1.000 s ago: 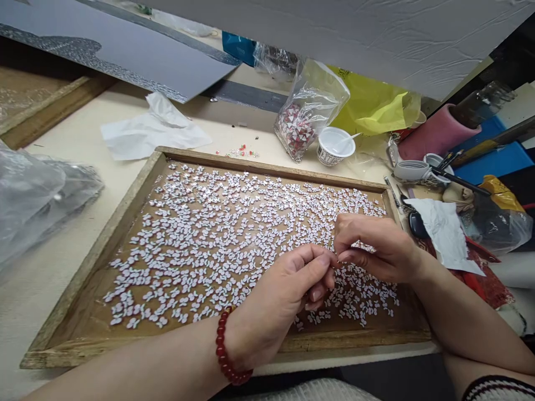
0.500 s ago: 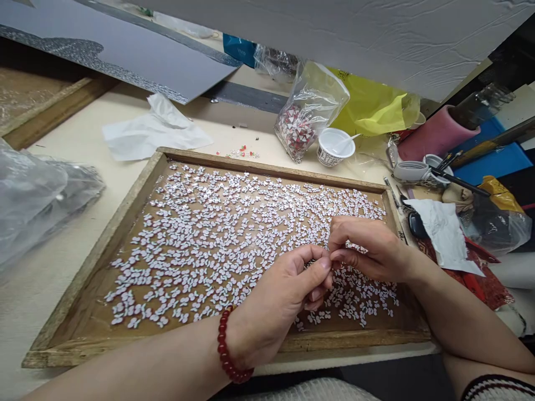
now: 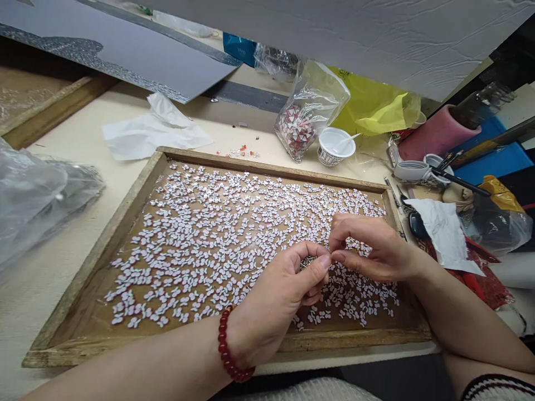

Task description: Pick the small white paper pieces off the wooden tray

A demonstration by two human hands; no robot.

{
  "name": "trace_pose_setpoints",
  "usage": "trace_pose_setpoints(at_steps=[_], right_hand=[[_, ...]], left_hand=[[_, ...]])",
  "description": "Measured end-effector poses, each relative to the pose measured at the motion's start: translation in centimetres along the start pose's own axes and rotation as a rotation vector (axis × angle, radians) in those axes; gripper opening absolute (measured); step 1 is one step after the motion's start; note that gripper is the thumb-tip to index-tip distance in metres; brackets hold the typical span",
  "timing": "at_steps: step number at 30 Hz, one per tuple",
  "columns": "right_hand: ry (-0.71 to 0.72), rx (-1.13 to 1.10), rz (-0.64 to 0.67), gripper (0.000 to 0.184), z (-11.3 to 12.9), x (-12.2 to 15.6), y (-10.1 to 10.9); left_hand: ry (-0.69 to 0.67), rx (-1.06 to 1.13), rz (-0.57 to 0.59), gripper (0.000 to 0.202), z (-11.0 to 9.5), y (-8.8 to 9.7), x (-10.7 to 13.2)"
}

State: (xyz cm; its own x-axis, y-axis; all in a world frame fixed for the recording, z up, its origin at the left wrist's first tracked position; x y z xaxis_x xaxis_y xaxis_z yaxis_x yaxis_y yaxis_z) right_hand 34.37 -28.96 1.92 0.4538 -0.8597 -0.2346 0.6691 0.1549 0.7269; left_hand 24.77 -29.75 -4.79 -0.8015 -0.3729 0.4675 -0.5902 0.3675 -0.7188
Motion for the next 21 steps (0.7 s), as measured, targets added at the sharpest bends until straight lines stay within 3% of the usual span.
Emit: trace_pose_setpoints(at_steps=[8, 15, 21], right_hand=[[-0.009, 0.004, 0.008, 0.001, -0.1, -0.2, 0.0], [-0.062, 0.121, -0.140, 0.005, -1.2, 0.1, 1.5], [-0.045, 0.115, -0.096, 0.004, -1.4, 0.1, 0.8]], left_hand=[[0.004, 0.003, -0.015, 0.019, -0.1, 0.1, 0.0], [0.008, 0.013, -0.071, 0.016, -0.1, 0.3, 0.1], [0.025, 0.014, -0.065, 0.015, 0.2, 0.3, 0.1]])
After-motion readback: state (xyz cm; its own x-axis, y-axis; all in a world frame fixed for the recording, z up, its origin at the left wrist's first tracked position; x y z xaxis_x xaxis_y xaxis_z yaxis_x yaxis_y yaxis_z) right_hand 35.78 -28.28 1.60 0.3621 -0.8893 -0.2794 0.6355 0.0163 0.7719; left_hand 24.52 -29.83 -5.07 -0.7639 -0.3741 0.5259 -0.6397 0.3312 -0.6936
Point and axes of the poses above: each hand's wrist, its own x-axis away from the middle knuckle, its own y-axis out of the back of the hand, z = x × y, the point moved 8 cm from there along -x, towards the middle knuckle, and after that the axes turned 5 degrees about x, right-handed, at the moved point
